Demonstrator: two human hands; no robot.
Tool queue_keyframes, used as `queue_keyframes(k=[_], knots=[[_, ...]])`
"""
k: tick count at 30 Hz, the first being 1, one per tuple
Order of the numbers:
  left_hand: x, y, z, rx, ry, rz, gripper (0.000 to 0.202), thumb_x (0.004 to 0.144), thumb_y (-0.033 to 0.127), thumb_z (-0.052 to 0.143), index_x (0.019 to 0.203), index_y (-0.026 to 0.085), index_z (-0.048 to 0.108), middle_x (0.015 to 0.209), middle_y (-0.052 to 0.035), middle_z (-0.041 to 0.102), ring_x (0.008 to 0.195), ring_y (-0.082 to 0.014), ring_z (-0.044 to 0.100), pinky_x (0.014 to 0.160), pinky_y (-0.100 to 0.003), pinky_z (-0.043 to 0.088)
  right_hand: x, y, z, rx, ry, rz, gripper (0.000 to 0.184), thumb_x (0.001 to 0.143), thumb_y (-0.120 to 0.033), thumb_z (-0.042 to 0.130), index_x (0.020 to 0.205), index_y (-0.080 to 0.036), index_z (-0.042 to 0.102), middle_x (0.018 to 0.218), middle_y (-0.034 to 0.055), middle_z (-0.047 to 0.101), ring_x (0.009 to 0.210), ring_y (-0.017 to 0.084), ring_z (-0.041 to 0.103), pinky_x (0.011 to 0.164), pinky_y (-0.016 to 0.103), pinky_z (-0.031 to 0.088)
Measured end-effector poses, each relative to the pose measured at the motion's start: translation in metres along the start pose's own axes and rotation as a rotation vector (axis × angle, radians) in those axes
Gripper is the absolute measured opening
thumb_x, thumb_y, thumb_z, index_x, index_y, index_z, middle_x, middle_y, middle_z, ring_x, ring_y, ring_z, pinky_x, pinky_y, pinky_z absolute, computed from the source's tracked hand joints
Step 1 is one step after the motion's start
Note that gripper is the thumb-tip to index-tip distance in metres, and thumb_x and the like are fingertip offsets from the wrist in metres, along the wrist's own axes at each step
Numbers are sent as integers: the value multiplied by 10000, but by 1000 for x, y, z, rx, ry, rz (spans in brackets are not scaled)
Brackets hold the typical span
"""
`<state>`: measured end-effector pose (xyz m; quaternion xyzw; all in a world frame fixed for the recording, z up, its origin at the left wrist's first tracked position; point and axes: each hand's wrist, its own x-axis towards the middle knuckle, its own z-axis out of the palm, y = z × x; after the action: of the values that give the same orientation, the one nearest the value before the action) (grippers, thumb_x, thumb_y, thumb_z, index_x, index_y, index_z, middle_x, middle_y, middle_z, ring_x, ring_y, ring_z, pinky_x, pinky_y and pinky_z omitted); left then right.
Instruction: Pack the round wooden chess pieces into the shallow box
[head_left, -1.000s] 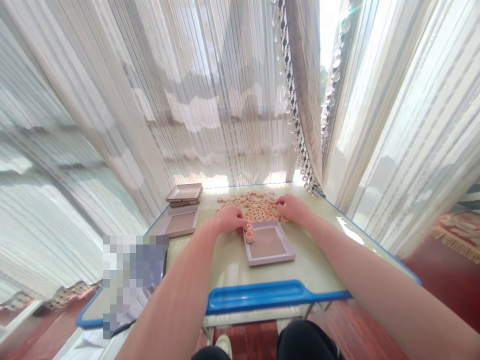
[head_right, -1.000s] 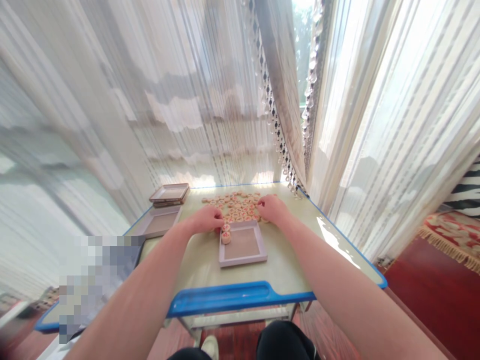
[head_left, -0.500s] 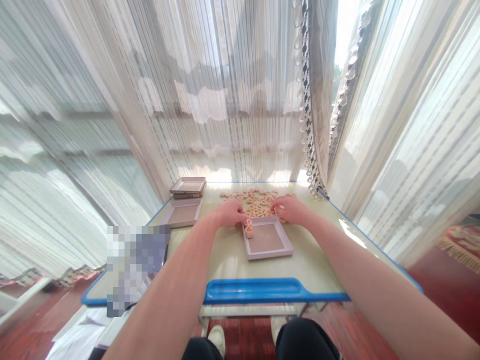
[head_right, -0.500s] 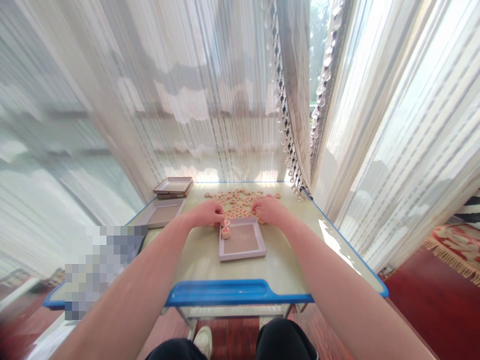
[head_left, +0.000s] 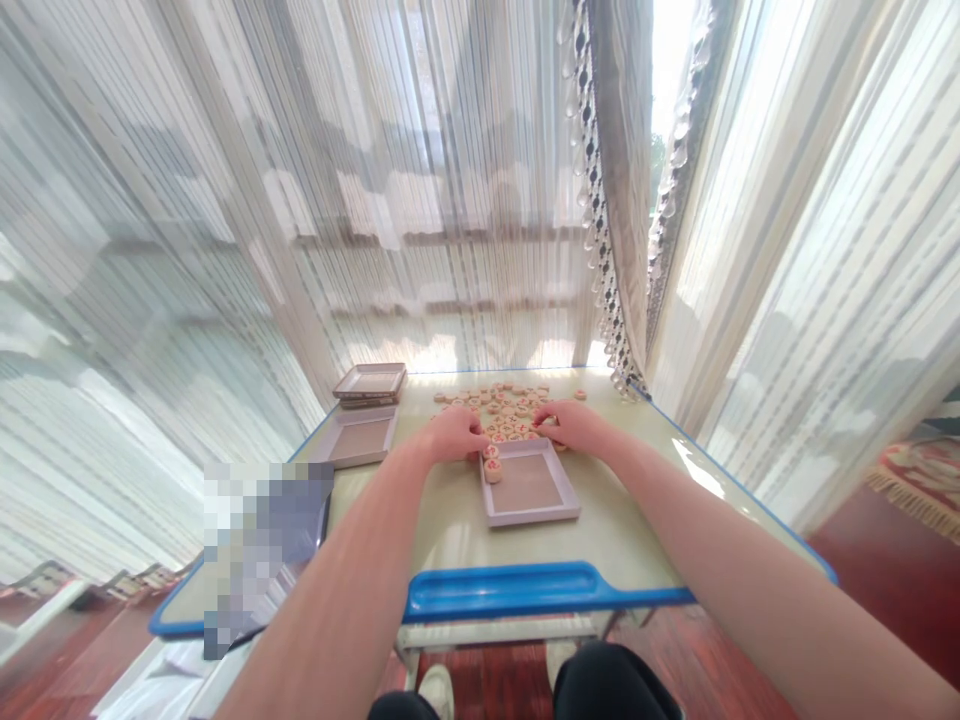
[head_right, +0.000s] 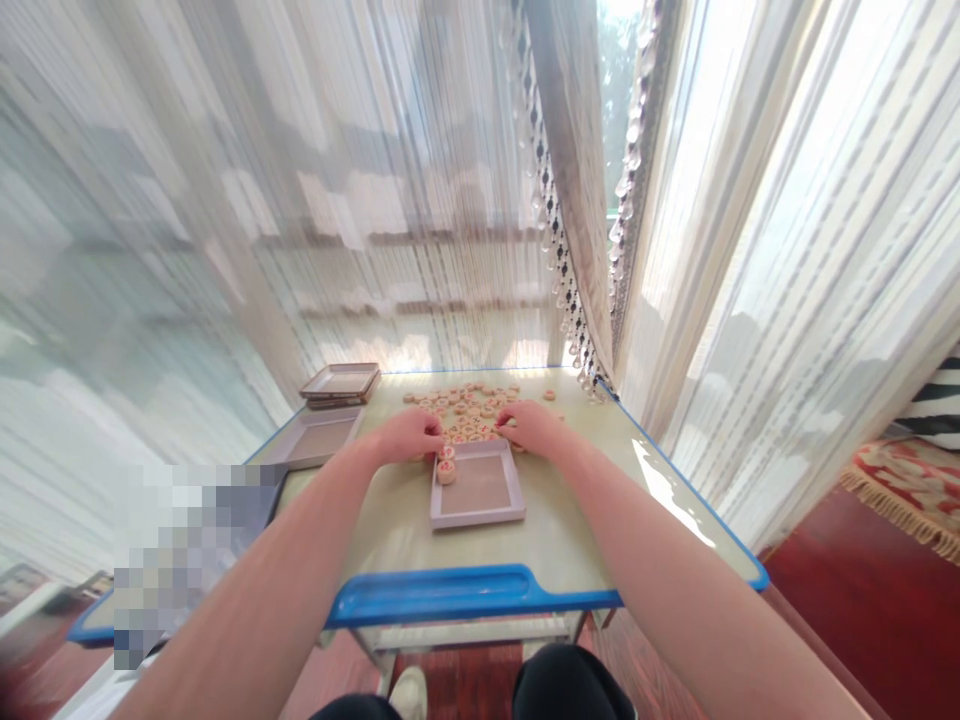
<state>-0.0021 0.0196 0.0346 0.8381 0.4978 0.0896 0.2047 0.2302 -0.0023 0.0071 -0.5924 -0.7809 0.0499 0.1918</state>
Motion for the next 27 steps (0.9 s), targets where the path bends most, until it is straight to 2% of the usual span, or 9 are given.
queue_keyframes(k=[6, 11, 15, 17, 21, 24, 27], knots=[[3, -4, 2, 18, 17, 8, 129, 620, 267, 536, 550, 163, 566, 528, 20, 559, 527, -101, 466, 498, -234, 309, 2, 3, 4, 41, 36, -16, 286, 771, -313, 552, 1016, -199, 645, 968, 35, 677, 838, 173, 594, 728, 264, 422], [5, -5, 2, 35, 17, 23, 119, 624, 245, 532, 556, 161, 580, 531, 7, 566, 523, -105, 473, 498, -238, 309, 1, 1, 0, 36, 26, 32, 245, 774, -377, 547, 855, -193, 686, 869, 34, 692, 778, 173, 599, 684, 262, 420], [5, -5, 1, 42, 21, 22, 109, 622, 238, 533, 563, 162, 582, 540, 7, 568, 528, -105, 478, 501, -235, 312, -1, -6, -9, -5, 167, 58, 275, 769, -408, 540, 812, -172, 676, 841, 50, 682, 815, 184, 583, 713, 272, 410], [5, -5, 1, 47, 22, 21, 115, 625, 247, 529, 561, 163, 576, 537, 11, 560, 525, -103, 473, 496, -234, 309, -5, -15, -15, 10, 196, 6, 280, 745, -428, 565, 810, -175, 668, 829, 41, 672, 795, 176, 575, 704, 271, 407], [4, -4, 0, 58, 41, 24, 119, 622, 251, 525, 558, 164, 575, 537, 14, 549, 531, -105, 472, 493, -234, 308, -17, -37, -19, 45, 13, -181, 266, 694, -449, 617, 773, -198, 660, 785, 22, 657, 739, 160, 562, 637, 251, 394], [2, -3, -1, 64, 47, 28, 108, 610, 243, 524, 549, 166, 569, 534, 21, 539, 528, -102, 467, 490, -234, 303, -25, -51, -13, -32, -121, -199, 263, 665, -471, 636, 714, -214, 653, 731, 22, 650, 702, 166, 552, 569, 246, 366], [1, -4, -1, 58, 30, 22, 111, 609, 246, 512, 551, 167, 564, 524, 26, 534, 519, -100, 464, 484, -231, 300, -29, -58, -8, -89, -168, -213, 315, 640, -530, 632, 687, -219, 647, 704, 27, 641, 691, 178, 542, 529, 248, 339]])
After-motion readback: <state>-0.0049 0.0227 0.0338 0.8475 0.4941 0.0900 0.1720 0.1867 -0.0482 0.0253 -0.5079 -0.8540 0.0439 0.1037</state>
